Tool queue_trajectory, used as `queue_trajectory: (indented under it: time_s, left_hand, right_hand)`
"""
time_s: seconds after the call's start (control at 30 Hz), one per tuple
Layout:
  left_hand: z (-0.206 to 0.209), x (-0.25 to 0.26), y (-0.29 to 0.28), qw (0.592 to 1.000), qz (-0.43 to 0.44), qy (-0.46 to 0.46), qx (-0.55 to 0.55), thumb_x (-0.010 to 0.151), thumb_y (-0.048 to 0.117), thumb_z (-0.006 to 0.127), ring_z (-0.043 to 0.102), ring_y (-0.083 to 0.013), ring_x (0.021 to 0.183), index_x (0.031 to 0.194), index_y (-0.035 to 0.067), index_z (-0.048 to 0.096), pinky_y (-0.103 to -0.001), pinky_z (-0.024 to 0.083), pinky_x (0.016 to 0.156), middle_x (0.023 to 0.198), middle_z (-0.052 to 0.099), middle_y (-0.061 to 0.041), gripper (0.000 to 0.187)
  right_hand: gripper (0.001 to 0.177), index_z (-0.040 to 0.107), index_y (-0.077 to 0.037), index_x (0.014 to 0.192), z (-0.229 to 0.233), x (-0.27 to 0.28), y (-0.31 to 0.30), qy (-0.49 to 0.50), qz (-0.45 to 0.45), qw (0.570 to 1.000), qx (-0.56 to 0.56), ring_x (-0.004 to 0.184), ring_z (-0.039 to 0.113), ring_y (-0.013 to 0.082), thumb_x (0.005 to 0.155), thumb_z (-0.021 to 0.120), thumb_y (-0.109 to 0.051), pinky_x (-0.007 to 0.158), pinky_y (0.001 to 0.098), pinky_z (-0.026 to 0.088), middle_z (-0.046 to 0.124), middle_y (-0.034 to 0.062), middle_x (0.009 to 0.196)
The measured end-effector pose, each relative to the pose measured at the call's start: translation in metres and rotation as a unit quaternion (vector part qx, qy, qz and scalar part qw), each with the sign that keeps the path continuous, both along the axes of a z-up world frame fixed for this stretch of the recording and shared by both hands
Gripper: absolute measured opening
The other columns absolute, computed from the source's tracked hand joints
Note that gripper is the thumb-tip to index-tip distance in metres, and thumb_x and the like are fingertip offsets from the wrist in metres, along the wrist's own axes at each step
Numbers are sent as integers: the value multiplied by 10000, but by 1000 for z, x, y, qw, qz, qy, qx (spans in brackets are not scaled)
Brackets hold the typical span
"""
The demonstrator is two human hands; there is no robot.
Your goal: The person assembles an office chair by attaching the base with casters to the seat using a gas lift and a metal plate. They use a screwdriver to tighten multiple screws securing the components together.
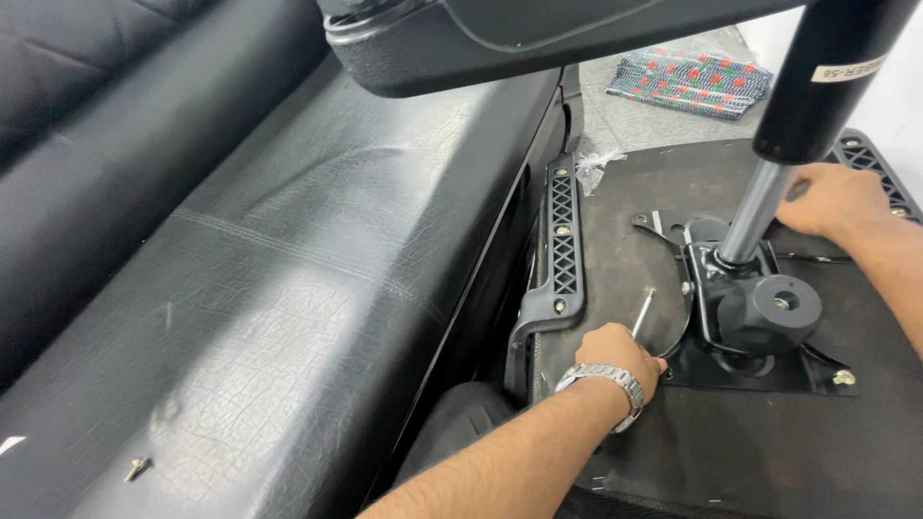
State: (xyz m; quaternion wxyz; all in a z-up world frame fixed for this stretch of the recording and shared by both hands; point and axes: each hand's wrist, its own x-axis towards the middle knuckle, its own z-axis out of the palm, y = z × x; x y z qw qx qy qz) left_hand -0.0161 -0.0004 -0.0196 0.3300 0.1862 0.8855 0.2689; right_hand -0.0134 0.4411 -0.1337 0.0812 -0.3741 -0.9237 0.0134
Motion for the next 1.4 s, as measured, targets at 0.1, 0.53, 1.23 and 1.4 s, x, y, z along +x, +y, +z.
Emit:
queue_trajectory:
  time_s: [0.1,0.53,1.23,1.4]
  left_hand:
    - [0,0,1,1000,-4,-2,1,860,302,814,739,-319,1023,1020,66,795,-399,581,896,1065,768,-158,286]
    - [-3,-1,0,1000,2,15,6,836,321,837,718,-363,1061,1063,70,788,-421,566,925,1114,744,-188,342]
    - [-31,3,-1,993,-73,86,25,861,360,772,730,-370,1022,1073,59,810,-403,565,915,1052,745,-206,370]
    - [-57,-6,-8,991,40,-28,127,980,439,612,737,-331,838,1006,-13,739,-407,577,759,855,721,-182,470]
  right_hand:
    - [396,825,-230,1080,0,2,0,5,6,1000,-10,947,768,311,878,716,-553,905,403,588,818,75,972]
    - [310,866,-196,979,20,-3,-19,-5,-77,987,-141,813,796,361,807,834,-451,746,419,603,819,106,892]
    - [346,654,-67,1275,138,148,-352,461,-86,865,-179,1062,718,317,985,629,-255,947,406,542,702,156,1216]
    - [495,554,-29,1327,142,149,-408,476,127,869,46,1434,429,420,863,706,-116,1162,496,382,468,217,1474]
